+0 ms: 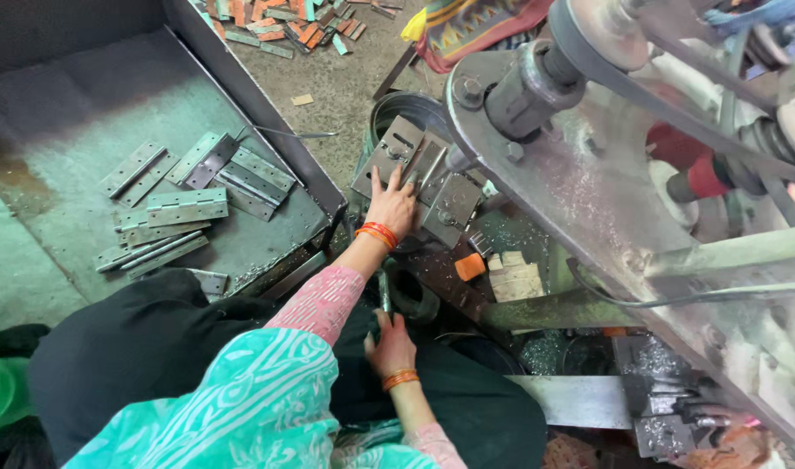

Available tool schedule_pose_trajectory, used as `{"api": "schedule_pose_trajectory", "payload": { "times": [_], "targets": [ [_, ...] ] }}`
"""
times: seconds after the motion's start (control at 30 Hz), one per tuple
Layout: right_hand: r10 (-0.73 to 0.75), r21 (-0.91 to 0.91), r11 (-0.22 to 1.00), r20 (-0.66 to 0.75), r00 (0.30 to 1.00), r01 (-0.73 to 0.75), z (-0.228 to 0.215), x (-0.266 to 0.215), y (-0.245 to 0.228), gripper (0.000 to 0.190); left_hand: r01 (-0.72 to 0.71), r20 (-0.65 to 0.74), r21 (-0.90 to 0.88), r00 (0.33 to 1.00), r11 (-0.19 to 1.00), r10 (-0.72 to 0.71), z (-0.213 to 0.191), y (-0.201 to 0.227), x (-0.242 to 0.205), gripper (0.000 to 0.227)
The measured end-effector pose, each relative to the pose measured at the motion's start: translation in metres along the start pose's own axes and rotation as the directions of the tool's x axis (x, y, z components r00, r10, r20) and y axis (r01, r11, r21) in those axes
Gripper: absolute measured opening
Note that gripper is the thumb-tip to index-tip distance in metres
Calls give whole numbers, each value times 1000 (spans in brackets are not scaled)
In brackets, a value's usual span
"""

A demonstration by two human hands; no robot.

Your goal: The person sits on the floor and repeatedly picks up small rectangular metal pieces from a metal tray. They place each piece into a grinding machine, operate a lever to grind the edges, and then return the finished piece to the tray. This process is repeated continuously for multiple metal parts.

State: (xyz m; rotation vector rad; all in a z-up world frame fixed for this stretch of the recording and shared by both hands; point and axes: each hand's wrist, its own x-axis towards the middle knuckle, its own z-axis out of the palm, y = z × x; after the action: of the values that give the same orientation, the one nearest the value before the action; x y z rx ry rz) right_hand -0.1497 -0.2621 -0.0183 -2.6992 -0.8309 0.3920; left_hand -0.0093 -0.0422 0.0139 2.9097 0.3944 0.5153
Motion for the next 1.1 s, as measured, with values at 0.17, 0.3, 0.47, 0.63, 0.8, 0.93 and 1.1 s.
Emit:
{"api": "schedule_pose_trajectory", "payload": {
  "times": [0.17, 0.3, 0.47, 0.63, 0.8, 0.93, 1.1],
  "targets": [
    [-48, -32, 998, 15, 999, 48, -51, 21, -5, 57, 6, -16, 17, 1000, 1000, -6, -7, -5, 1, 33],
    [-17, -108, 994, 20, 1000, 19, -63, 30, -8, 50, 43, 43, 50, 998, 998, -45, -5, -3, 28, 35],
    [-98, 55, 993, -120, 988, 105, 3, -10, 0, 50, 27, -33, 82, 999, 996, -24, 6, -5, 36, 38],
    [-79, 86, 993, -72, 994, 85, 11, -4, 10, 51, 4, 44, 80, 999, 997, -8, 10, -7, 43, 36],
    [-45, -20, 999, 38, 998, 46, -40, 16, -2, 53, -37, 107, 87, 994, 996, 27, -8, -7, 35, 32],
    [-75, -35, 997, 15, 997, 75, -82, 28, -22, 49, -101, 136, 63, 987, 993, 92, -33, -8, -6, 28],
    [-34, -94, 995, 80, 996, 41, -97, 27, -42, 48, -213, -52, 83, 975, 974, 217, -44, -22, -87, 26]
  ]
}}
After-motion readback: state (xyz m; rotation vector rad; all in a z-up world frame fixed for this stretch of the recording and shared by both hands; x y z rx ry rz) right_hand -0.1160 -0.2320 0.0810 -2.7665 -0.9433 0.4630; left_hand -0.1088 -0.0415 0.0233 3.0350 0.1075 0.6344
